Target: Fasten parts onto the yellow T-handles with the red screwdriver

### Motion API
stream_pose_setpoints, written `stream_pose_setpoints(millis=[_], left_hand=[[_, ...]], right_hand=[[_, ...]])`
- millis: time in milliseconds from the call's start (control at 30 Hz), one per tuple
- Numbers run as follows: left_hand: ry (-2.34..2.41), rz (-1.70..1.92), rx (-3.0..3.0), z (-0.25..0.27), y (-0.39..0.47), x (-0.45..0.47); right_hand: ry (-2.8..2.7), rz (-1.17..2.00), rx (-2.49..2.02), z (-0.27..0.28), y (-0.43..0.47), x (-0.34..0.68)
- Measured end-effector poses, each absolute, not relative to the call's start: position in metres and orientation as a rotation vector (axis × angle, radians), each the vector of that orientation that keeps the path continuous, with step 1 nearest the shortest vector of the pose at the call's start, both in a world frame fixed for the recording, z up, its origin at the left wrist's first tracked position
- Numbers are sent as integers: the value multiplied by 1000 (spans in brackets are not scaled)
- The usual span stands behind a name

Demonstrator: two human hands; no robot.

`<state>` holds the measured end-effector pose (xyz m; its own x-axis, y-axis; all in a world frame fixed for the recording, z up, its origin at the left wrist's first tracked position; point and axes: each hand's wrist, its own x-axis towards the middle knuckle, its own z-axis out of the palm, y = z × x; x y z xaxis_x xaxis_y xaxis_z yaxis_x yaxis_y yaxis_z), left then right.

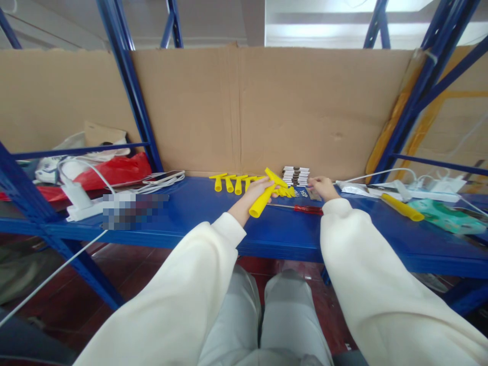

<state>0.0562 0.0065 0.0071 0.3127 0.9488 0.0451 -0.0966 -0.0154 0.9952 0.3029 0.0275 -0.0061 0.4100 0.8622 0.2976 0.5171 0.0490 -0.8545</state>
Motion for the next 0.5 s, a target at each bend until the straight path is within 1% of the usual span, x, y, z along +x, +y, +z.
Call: stream_pose_setpoints(millis=[100,167,300,500], left_hand=[[765,944,1220,11,11,93],[751,869,1161,11,16,116],[683,811,1102,7,26,144],[713,730,1091,-1,35,147]], right_hand=[[-1091,862,-1408,1,20,293],[-1036,1016,-1319,2,16,290],[-940,969,-1258,-3,18,296],[-1043,805,-1441,-18,36,308]])
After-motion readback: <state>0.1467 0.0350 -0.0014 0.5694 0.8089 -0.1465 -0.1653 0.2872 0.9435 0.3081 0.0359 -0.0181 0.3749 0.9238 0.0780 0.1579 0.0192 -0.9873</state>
